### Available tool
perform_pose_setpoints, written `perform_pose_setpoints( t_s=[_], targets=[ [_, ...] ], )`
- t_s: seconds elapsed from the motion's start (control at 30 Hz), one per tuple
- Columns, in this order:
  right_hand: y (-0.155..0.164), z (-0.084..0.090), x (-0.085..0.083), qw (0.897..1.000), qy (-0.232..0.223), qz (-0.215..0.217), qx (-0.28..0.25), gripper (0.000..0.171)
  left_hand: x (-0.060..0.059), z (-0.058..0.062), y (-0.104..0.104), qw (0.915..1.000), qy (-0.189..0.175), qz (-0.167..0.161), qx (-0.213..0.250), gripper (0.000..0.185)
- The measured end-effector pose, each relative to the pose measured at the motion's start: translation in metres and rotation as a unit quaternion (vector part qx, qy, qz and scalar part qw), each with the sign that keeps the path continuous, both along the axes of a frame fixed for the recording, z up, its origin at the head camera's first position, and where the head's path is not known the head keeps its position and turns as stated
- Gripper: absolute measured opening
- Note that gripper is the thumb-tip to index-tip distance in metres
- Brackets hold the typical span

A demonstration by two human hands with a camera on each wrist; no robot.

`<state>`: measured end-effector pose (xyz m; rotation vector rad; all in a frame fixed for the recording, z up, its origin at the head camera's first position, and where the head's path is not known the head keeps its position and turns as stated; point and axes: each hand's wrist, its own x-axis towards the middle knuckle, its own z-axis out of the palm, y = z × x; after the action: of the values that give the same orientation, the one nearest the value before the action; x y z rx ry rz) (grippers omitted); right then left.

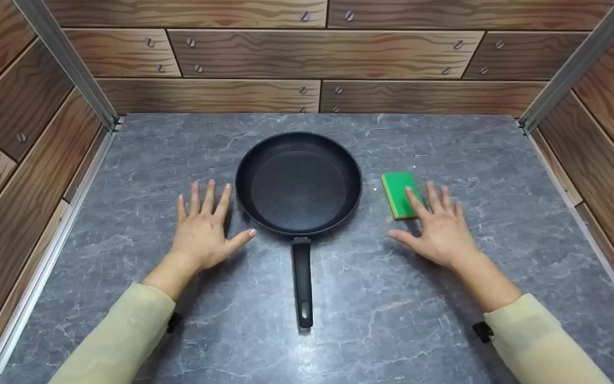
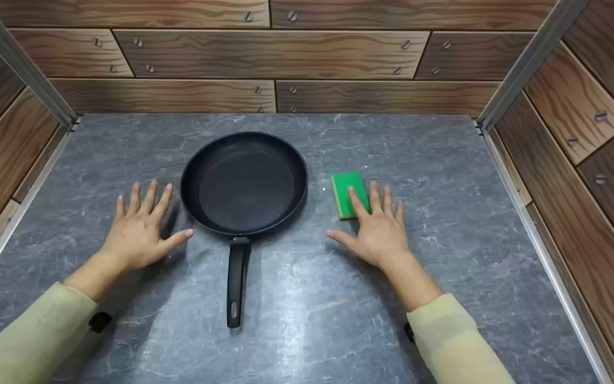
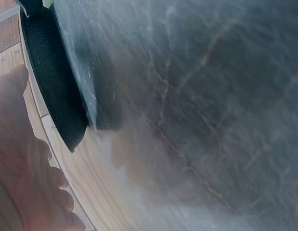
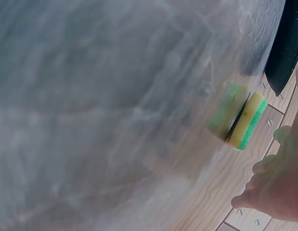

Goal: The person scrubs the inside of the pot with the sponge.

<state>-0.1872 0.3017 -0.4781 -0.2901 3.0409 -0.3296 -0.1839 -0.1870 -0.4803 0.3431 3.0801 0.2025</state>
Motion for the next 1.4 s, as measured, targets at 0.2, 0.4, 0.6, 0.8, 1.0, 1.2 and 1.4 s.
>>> perform_pose_setpoints(
  t_s=[0.2,0.4,0.6,0.8,1.0,1.2,1.4],
  targets=[
    [0.002,0.002,-0.001,1.0,0.006,-0.001,0.0,0.108,0.0,0.001,0.001,0.9999,0.008,0.001,-0.008,0.117],
    [0.003,0.002,-0.004,1.0,0.005,-0.004,-0.001,0.108,0.008,0.007,0.008,0.9997,0.026,0.001,-0.002,0.116],
    [0.002,0.004,-0.009,1.0,0.007,-0.007,-0.006,0.108,0.025,0.015,0.023,0.998,0.055,-0.012,0.027,0.116],
    [0.001,0.004,-0.015,1.0,0.008,-0.011,-0.004,0.108,0.043,0.02,0.043,0.9946,0.068,-0.027,0.074,0.111],
    [0.0,0.003,-0.021,1.0,0.007,-0.012,-0.016,0.108,0.063,0.022,0.064,0.982,0.055,-0.041,0.176,0.105],
    [-0.002,0.0,-0.026,1.0,0.005,-0.009,-0.015,0.107,0.079,0.021,0.078,0.9566,0.02,-0.03,0.289,0.1],
    [-0.004,-0.002,-0.033,1.0,0.003,-0.008,-0.013,0.107,0.088,0.017,0.087,0.9293,-0.026,0.002,0.368,0.094]
  ],
)
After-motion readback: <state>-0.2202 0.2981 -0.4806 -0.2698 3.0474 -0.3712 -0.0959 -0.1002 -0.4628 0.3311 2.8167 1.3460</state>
